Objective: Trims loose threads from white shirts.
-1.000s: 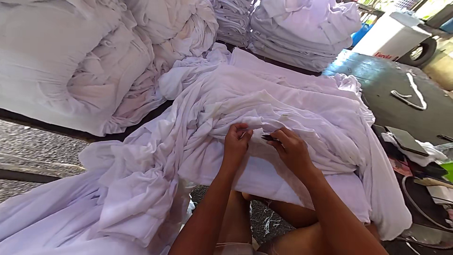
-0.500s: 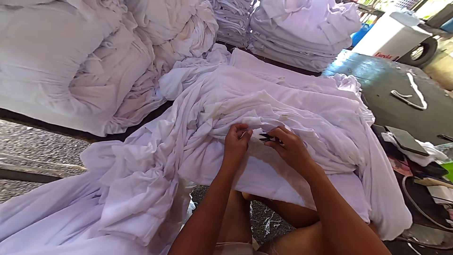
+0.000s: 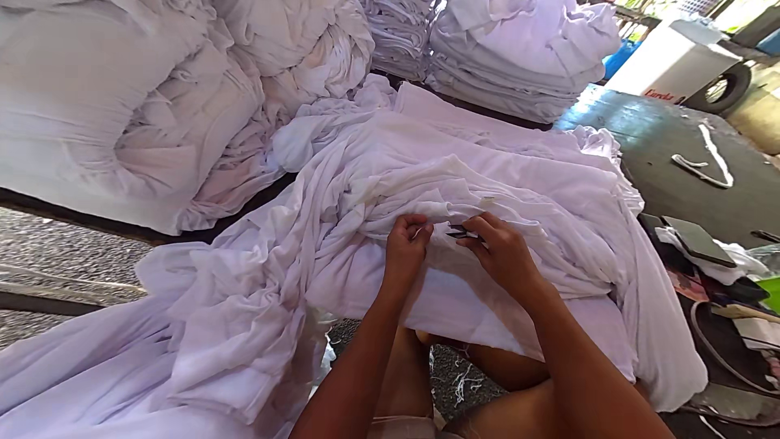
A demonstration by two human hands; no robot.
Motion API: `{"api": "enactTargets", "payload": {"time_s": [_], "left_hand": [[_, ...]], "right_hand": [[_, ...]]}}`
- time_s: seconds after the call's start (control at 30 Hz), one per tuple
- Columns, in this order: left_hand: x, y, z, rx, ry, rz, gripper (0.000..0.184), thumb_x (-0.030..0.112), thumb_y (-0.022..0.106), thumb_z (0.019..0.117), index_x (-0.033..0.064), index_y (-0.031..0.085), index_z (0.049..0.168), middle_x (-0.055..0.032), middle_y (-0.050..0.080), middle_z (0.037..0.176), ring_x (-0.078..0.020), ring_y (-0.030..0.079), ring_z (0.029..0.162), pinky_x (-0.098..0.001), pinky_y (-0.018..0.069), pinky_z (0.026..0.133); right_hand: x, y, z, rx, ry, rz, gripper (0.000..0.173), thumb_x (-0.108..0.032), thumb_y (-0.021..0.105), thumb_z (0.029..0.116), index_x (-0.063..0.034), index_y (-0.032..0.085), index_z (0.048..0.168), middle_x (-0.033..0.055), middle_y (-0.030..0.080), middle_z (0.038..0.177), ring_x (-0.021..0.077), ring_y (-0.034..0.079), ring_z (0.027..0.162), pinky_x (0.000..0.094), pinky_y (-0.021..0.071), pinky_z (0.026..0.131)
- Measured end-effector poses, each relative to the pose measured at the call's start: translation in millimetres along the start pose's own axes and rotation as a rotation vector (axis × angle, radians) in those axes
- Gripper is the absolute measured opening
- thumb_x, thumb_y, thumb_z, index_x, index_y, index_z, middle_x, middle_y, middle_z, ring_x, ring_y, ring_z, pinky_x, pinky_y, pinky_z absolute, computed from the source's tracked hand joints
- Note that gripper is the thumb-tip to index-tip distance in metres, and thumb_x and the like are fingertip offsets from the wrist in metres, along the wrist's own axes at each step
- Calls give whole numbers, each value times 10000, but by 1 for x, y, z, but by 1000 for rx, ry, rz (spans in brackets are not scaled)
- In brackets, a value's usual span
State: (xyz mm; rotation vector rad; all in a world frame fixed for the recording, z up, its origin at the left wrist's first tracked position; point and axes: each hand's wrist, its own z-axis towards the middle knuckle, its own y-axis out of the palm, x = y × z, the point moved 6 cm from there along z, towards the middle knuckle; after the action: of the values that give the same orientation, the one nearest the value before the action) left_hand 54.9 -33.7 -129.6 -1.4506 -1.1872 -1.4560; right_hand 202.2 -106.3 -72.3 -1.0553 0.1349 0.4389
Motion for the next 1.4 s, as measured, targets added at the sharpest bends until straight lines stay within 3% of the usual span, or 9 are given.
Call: {"api": "enactTargets", "payload": {"time_s": [0.2,0.47,0.67,0.8,1.0,1.17,1.4], "left_hand": [[0,-1,1,-2,-1,-15,211,46,617,999,-21,570,1193,-8,608,767,-11,473,534,-166,393,504],[-4,-1,2,9,-8,-40,210,46,621,996,-16,566,1189,6,601,748,-6,461,520,-164,384,495],[-6,-1,2,10,2,-37,207,53,622,997,-12,567,1186,8,598,737,-4,459,520,-164,387,500],[-5,-2,2,11,-1,-24,223,57,621,999,-23,563,1199,-4,609,751,-6,473,536,-168,394,511],[-7,-1,2,22,2,-51,210,47,625,994,-21,565,1183,6,603,732,-3,464,516,-164,390,498],[-6,-2,1,21,-6,-68,203,39,615,997,-26,563,1182,11,593,718,1,451,507,-161,379,490],[-8,-1,2,15,5,-70,192,51,626,994,-10,571,1168,9,602,728,-1,449,503,-160,374,485]], "right_hand": [[-2,2,1,-51,6,71,228,-198,667,971,9,726,1046,154,700,964,266,676,804,435,561,754],[-7,4,-4,41,-85,-133,179,-172,661,963,-14,743,980,149,721,950,300,715,865,445,567,743],[-8,5,-6,27,-95,-61,193,-175,658,965,-10,748,1008,148,727,975,286,720,882,424,581,771],[-6,-1,-9,109,-64,-71,192,-172,671,956,1,747,991,154,725,971,287,717,875,421,583,778],[-8,6,-10,-33,-87,-51,207,-187,654,967,-18,749,1038,147,727,973,289,715,865,439,580,796],[-5,5,-5,48,-30,-70,199,-170,665,962,10,738,1008,164,720,961,307,717,862,449,580,770],[-11,8,-4,34,-97,-145,187,-167,642,974,-20,757,991,152,730,961,307,721,879,449,567,742]]}}
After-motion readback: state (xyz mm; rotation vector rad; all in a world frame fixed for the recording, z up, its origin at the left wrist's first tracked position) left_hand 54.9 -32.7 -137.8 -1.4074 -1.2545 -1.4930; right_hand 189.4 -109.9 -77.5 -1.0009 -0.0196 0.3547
